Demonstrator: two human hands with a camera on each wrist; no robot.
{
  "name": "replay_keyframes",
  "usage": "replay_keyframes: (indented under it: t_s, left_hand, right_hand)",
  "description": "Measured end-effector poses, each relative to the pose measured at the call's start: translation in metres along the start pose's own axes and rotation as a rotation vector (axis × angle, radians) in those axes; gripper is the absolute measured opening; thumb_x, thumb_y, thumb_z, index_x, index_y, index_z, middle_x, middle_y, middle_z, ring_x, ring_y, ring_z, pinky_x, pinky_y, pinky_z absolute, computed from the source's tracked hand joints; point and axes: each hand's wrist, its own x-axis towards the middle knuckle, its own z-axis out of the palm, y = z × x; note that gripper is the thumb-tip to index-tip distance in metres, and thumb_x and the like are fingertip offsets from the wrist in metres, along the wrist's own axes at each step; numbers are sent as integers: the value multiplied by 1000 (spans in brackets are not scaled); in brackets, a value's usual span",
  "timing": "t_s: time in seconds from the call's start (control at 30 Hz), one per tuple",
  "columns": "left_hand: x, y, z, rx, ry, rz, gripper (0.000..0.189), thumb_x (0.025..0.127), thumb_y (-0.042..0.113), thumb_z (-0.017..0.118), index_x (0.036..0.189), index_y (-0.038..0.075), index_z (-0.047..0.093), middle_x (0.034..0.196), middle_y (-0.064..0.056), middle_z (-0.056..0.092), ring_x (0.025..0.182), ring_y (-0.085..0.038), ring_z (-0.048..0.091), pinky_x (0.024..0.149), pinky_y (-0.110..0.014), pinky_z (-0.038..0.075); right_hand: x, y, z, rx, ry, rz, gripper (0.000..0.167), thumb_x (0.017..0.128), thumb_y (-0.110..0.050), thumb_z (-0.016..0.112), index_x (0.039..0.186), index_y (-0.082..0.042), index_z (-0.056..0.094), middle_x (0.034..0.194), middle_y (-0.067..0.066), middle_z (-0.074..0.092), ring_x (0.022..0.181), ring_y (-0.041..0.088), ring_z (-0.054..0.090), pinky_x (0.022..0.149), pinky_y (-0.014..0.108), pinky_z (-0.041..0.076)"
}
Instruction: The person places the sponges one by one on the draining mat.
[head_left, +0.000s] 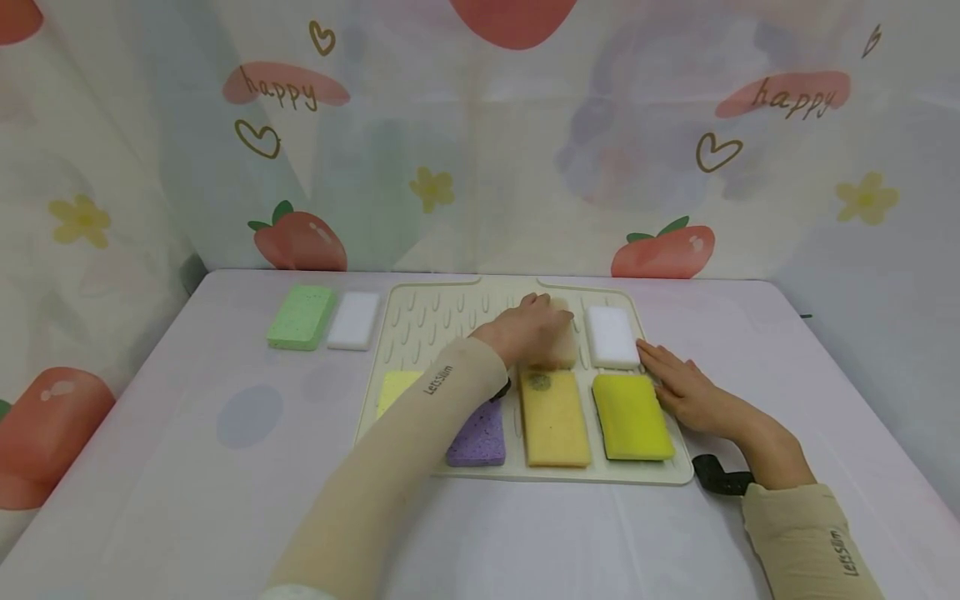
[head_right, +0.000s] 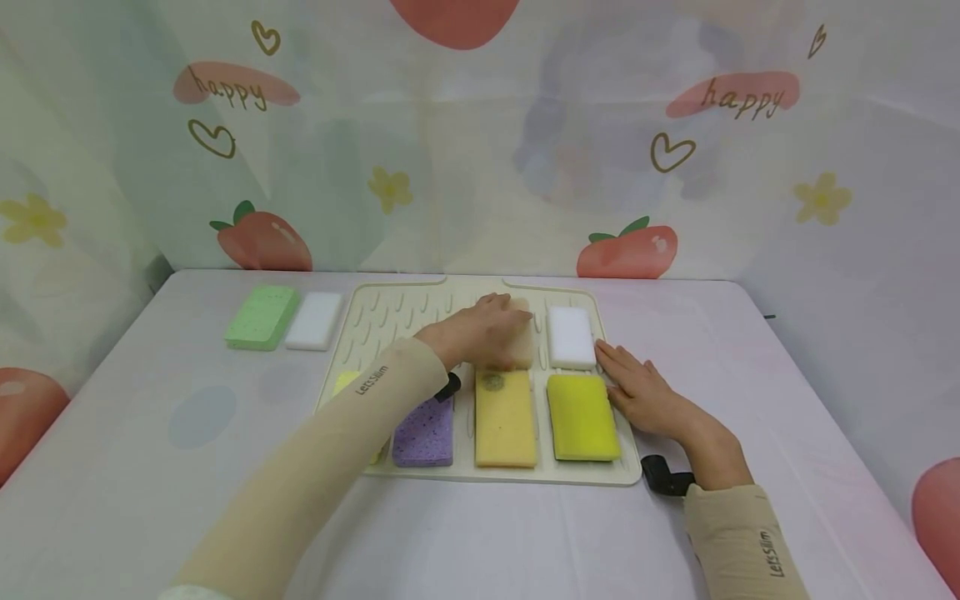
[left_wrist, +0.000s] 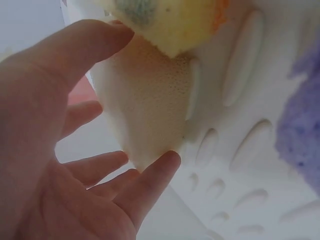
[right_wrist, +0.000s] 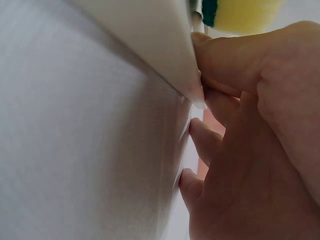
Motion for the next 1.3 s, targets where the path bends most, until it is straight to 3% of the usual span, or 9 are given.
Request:
replay_keyframes:
  t_s: [0.23,0.47,0.7,1.3]
  left_hand:
    - [-3,-3,-1,-16,1,-6,60,93,35,67,147,20,45,143,-13,47,133,-29,45,103,-41,51]
    - [-6,-8,-6,-142,-25,-35,70,93,43,64,153,21,36,157,-12,35,144,-30,32,113,-43,41]
    - [-12,-20,-12,-180,-22,-62,70,98,44,59,157,24,29,164,-13,22,151,-33,22,119,-48,34]
    - [-52,-61,-16,-269,35,-128,72,99,41,58,159,25,22,166,-10,17,153,-31,17,118,-49,33]
  right_hand:
    - [2,2,0,-9,7,-18,60,105,-14,42,156,3,16,163,28,9,146,58,2,109,79,-5]
    - [2,2,0,-20,8,-12,60,105,-15,43,156,3,17,163,28,9,146,58,3,109,79,-4]
    - [3,3,0,-26,9,-19,60,105,-14,42,156,4,16,163,28,10,145,58,4,109,79,-3]
    - [4,2,0,-32,13,-24,59,105,-13,42,155,5,17,162,29,11,145,59,5,108,80,-3]
